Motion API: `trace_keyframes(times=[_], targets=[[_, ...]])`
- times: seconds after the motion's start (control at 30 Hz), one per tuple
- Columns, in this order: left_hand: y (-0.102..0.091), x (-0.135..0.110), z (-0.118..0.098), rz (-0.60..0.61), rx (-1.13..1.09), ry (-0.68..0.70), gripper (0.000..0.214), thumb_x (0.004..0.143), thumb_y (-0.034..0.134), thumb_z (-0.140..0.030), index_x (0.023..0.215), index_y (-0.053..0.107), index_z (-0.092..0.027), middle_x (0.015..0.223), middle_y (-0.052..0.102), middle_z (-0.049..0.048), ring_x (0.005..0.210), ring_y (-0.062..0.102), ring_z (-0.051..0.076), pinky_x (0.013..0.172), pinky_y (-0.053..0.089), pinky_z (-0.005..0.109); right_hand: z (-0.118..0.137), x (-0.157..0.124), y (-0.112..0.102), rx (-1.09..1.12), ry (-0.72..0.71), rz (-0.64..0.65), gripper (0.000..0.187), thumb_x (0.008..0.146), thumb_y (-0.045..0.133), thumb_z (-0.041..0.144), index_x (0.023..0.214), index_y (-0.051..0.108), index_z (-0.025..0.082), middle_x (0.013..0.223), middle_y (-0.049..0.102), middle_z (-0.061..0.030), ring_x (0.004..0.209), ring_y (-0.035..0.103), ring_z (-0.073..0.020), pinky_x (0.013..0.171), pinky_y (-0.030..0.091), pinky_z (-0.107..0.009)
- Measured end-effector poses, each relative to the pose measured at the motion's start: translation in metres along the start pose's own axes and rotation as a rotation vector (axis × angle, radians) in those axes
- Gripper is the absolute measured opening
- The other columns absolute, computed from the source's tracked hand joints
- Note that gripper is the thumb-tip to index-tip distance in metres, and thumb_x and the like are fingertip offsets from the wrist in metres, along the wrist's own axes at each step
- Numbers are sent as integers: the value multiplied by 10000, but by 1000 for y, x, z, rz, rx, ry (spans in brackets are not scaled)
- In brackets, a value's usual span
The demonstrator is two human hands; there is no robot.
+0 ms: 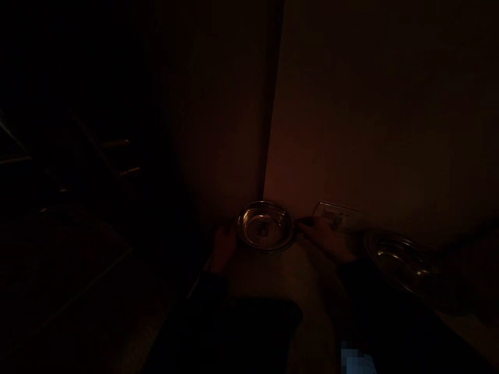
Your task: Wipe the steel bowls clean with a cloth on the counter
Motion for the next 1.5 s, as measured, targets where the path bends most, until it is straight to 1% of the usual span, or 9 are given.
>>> trace_keyframes(times=[0.13, 0.23, 0.4, 0.63, 0.77, 0.93, 1.1, 1.27, 1.5], targets=[[0, -1, 2, -3, -34, 6, 347, 830, 493, -327, 994, 693, -95, 1033, 705, 116, 973, 631, 243, 861, 468, 346, -3, 1, 0, 94, 10, -31, 232, 772, 572, 337, 756, 691, 138, 738, 675, -62, 601, 549, -140, 504, 400, -242], [0, -1, 2, -7, -68, 21, 347, 837, 489, -311, 1036, 682, -102, 1091, 686, 118, 1021, 619, 239, 900, 456, 354, -6, 0, 1, 171, 46, -48, 264, 736, 581, 375, 771, 691, 137, 753, 679, -79, 577, 541, -129, 468, 381, -226], [0, -1, 2, -25, -127, 44, 361, 825, 517, -322, 1068, 667, -101, 1141, 665, 124, 1089, 591, 245, 955, 430, 381, -5, -1, -5, 284, 42, -80, 281, 701, 591, 395, 803, 678, 149, 792, 671, -81, 647, 572, -137, 512, 412, -221], [-5, -9, -4, -46, -191, 76, 379, 797, 564, -352, 1083, 664, -124, 1173, 652, 107, 1137, 567, 242, 982, 421, 366, 4, -12, -17, 389, -68, -155, 331, 671, 636, 444, 840, 635, 160, 839, 645, -63, 689, 564, -141, 563, 424, -243], [-5, -15, -8, -33, -232, 67, 410, 776, 589, -388, 1089, 664, -134, 1169, 654, 104, 1119, 581, 243, 957, 446, 361, 6, -22, -22, 413, -124, -173, 349, 652, 665, 450, 851, 609, 170, 814, 623, -51, 671, 556, -145, 550, 422, -247], [-2, -20, -11, -8, -254, 33, 470, 757, 603, -418, 1114, 650, -116, 1154, 659, 121, 1104, 588, 268, 941, 458, 387, 11, -33, -27, 384, -171, -196, 411, 664, 671, 451, 963, 613, 174, 731, 596, -11, 622, 521, -134, 541, 403, -254], [1, -21, -12, 27, -194, 121, 432, 775, 588, -400, 1109, 655, -134, 1181, 647, 108, 1136, 569, 249, 984, 425, 377, 18, -41, -33, 310, -166, -185, 328, 717, 625, 480, 796, 639, 162, 613, 550, 14, 528, 456, -107, 504, 360, -249], [3, -23, -12, 69, -192, 125, 457, 789, 563, -435, 1115, 652, -128, 1154, 661, 112, 1108, 588, 252, 965, 445, 382, 14, -44, -36, 297, -136, -187, 324, 754, 583, 494, 724, 609, 172, 562, 515, 27, 501, 448, -105, 475, 341, -239], [5, -35, -33, 107, -73, 235, 420, 811, 511, -396, 1123, 654, -153, 1207, 636, 79, 1158, 554, 240, 1011, 409, 361, 4, -49, -40, 396, -19, -186, 313, 703, 609, 489, 669, 581, 179, 491, 480, 34, 432, 414, -96, 406, 302, -224]])
Point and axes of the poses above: each hand's wrist, its own x-axis towards the middle knuckle, its own y-axis out of the palm, z = x × y, the point moved 4 cm from there along x, towards the middle knuckle
